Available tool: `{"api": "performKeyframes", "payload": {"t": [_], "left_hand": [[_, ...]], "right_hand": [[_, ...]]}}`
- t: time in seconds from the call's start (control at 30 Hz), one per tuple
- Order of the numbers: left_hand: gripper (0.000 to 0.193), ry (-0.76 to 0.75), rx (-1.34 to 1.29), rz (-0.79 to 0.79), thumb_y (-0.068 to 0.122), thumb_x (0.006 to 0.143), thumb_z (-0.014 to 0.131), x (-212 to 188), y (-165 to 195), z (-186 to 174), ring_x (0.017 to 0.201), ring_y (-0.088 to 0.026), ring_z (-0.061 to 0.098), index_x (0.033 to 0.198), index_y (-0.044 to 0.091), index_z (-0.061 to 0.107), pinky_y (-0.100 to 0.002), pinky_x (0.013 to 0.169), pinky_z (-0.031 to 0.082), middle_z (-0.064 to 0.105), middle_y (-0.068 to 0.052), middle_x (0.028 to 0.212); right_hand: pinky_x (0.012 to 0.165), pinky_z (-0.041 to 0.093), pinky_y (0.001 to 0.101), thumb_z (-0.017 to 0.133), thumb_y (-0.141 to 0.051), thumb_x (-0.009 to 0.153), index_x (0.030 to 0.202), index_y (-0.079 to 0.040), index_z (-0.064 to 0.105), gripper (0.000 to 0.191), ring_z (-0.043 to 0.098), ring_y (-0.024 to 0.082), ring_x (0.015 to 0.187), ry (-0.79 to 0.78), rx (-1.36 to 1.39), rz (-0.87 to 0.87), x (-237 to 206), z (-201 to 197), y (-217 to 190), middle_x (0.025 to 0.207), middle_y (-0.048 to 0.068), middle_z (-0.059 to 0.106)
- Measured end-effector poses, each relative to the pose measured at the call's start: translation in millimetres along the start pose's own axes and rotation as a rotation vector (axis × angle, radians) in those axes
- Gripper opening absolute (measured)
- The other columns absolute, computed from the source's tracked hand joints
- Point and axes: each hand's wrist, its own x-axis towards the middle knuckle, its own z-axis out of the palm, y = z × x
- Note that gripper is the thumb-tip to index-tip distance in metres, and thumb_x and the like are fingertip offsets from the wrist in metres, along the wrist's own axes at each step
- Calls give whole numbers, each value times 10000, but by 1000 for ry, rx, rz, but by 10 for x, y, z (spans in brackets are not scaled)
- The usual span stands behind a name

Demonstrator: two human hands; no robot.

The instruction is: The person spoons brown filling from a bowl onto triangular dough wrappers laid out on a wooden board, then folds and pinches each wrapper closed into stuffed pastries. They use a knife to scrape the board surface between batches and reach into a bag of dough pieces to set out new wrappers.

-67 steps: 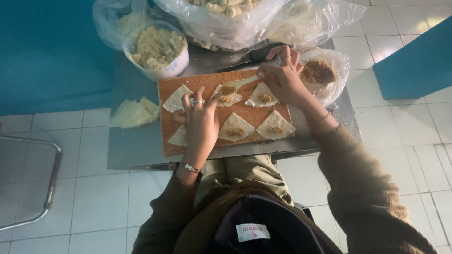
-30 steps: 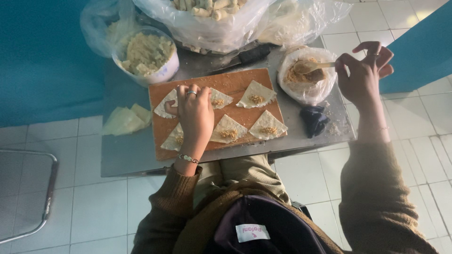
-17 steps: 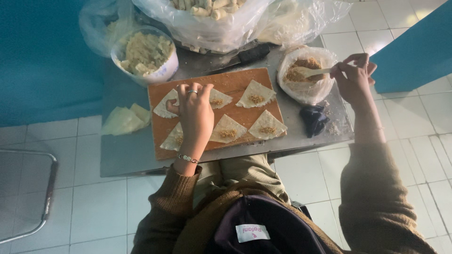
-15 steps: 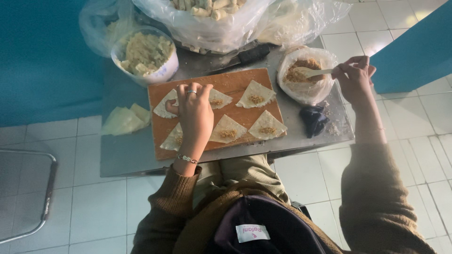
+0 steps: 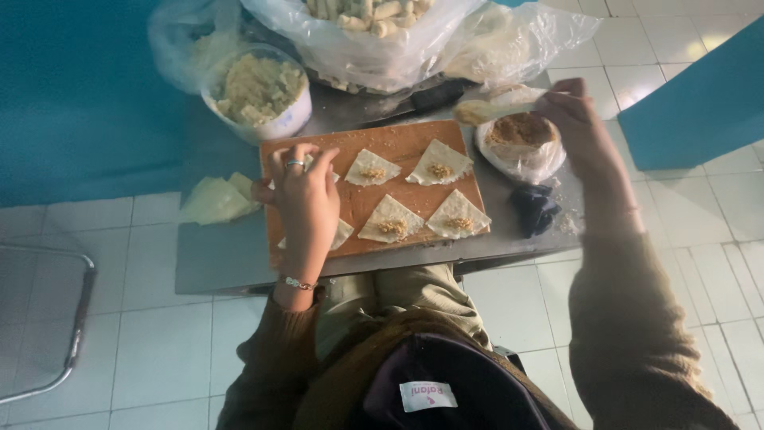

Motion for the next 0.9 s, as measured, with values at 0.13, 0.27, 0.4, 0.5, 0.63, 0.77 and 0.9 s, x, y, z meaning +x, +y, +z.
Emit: {"api": "performKeyframes", "payload": {"t": [0.13,0.27,0.4,0.5,0.63,0.77,0.9], "left_hand": [[307,1,21,-8,24,899,713,-93,-147,-175,1250,-297,517,1164,177,741,-571,998,330,609,-16,1223],[362,-11,187,-58,11,852,720,-154,-311,-273,1236,-274,509,1130,237,769,-607,950,296,597,7,1213],[429,-26,200,-67,1,822,707,-230,-415,-300,1273,-307,479,1161,257,767,-599,967,303,574,1,1290],[432,-23,191,-53,6,854,707,-259,-456,-274,1282,-310,475,1189,274,761,-606,989,298,564,-23,1293],[554,-79,212,-64,-29,789,685,-275,-509,-211,1294,-353,456,1237,290,751,-607,970,296,560,-56,1332],[676,-136,236,-67,-67,746,663,-282,-572,-112,1306,-358,447,1301,313,733,-597,980,295,555,-65,1398],[599,-84,205,-66,-25,869,684,-254,-610,23,1311,-362,445,1328,358,729,-577,1019,299,558,-66,1427]], "right_hand": [[1001,516,322,646,-107,1070,1221,-3,503,233,592,200,1116,-236,236,-100,241,724,-70,1207,65,523],[972,507,318,687,-181,1002,1167,-57,543,252,539,193,1083,-180,-132,71,425,1453,-25,1146,49,469],[1048,371,417,737,-172,981,1012,-79,759,100,424,277,1151,-304,-492,-322,521,1944,21,1168,92,503],[1068,367,433,725,-210,983,1008,-116,746,99,429,263,1204,-304,-449,-404,497,2137,-3,1185,72,496],[1014,330,494,740,-206,958,994,-143,758,75,380,320,1204,-236,-627,-449,345,2242,-154,1234,89,493],[1057,317,524,727,-199,961,1038,-161,738,86,343,357,1231,-210,-689,-600,186,2290,-379,1306,106,457],[984,280,526,713,-238,993,1044,-184,745,81,343,361,1248,-193,-779,-629,64,2313,-542,1314,98,445]]}}
